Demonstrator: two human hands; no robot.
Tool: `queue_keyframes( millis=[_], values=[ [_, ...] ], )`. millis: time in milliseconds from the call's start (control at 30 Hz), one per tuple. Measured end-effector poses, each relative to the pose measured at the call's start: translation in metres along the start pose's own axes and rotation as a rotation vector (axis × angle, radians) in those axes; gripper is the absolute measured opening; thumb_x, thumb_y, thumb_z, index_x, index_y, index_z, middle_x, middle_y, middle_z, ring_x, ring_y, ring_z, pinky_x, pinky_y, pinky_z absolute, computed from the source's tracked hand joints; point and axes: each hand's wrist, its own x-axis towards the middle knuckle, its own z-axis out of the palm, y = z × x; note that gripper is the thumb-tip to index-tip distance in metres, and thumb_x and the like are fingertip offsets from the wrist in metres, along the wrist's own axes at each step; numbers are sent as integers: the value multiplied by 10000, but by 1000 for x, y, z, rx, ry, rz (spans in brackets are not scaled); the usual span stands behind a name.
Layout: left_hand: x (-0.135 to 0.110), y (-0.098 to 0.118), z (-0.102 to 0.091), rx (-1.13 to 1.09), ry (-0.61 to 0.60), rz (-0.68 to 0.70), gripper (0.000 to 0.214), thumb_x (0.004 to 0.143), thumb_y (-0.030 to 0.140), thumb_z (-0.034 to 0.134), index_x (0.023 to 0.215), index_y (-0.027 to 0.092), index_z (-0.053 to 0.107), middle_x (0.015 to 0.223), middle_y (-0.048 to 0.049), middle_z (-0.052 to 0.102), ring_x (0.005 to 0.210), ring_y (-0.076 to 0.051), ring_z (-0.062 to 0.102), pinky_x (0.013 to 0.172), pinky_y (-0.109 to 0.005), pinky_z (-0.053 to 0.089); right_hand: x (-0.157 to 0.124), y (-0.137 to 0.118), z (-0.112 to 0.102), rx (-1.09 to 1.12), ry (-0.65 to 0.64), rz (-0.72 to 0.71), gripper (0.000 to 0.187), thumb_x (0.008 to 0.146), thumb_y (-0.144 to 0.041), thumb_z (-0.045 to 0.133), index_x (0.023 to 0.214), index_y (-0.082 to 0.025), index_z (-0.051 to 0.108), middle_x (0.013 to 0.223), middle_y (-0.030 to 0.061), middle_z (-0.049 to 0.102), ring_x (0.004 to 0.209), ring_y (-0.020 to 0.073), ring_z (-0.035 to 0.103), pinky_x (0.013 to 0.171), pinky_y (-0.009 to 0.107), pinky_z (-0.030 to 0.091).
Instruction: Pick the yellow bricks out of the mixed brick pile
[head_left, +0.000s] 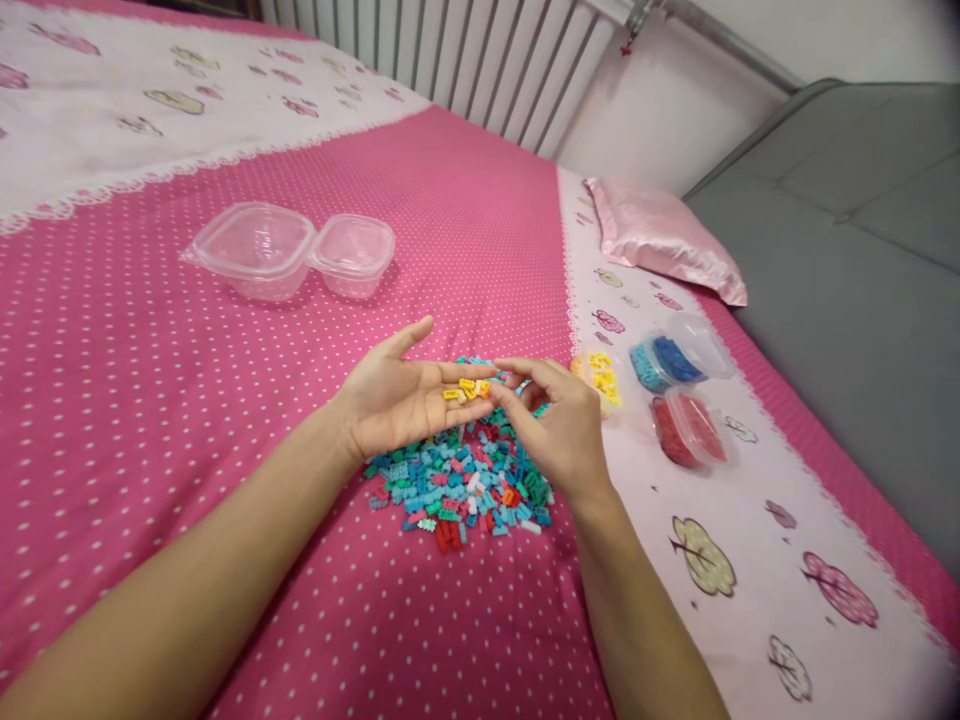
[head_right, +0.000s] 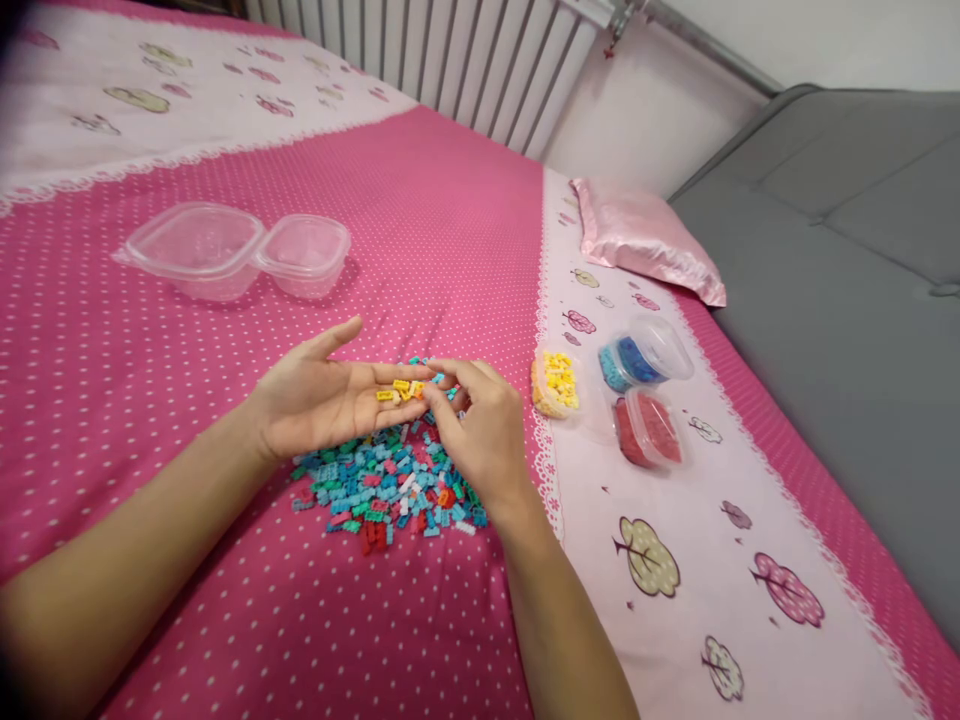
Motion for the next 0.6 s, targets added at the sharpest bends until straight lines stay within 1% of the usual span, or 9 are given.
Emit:
queue_keyframes(
  millis=[100,167,233,300,400,500,600],
  values=[
    [-1,1,-2,3,-14,16,715,883,519,301,1293,-65,354,1060,-240,632,1078,-262,603,971,-337,428,0,1,0,18,48,23,229,816,-182,586,1034,-186,658,816,10,636,605,119,544,624,255,464],
    [-2,3,-2,7,-18,31,715,883,510,302,1308,-65,336,1059,-238,633,1083,-269,600,958,-348,441,-1,2,1,9,83,53,200,824,-193,576,1005,-184,660,815,14,640,609,125,550,614,257,459],
    [-3,5,-2,11,23,71,708,882,497,300,1316,-61,333,1046,-235,637,1070,-270,606,933,-345,462,-1,4,1,-11,88,83,162,820,-198,581,958,-182,664,801,14,645,597,128,548,606,259,453],
    [-4,7,0,16,107,152,693,874,481,310,1314,-53,352,1034,-233,641,1039,-266,620,906,-332,483,-2,6,3,-35,16,93,116,807,-187,601,898,-180,672,786,11,655,582,126,546,616,264,450],
    [-5,8,2,13,213,286,668,854,462,343,1306,-28,389,1030,-221,645,1009,-258,629,883,-322,503,-3,9,7,-97,-191,76,91,787,-155,628,842,-189,692,798,11,679,625,138,577,655,272,450],
    [-5,9,3,4,257,360,658,837,458,362,1288,-18,417,1026,-213,647,1011,-255,624,876,-322,511,-4,10,12,-164,-355,66,148,791,-133,624,891,-203,709,860,22,699,741,165,617,693,274,456],
    [-5,9,4,-2,270,380,655,829,460,369,1267,-21,439,1016,-214,648,1015,-260,621,868,-322,517,-5,11,15,-223,-423,75,206,801,-95,588,927,-203,710,917,30,705,795,171,632,724,271,463]
  ],
)
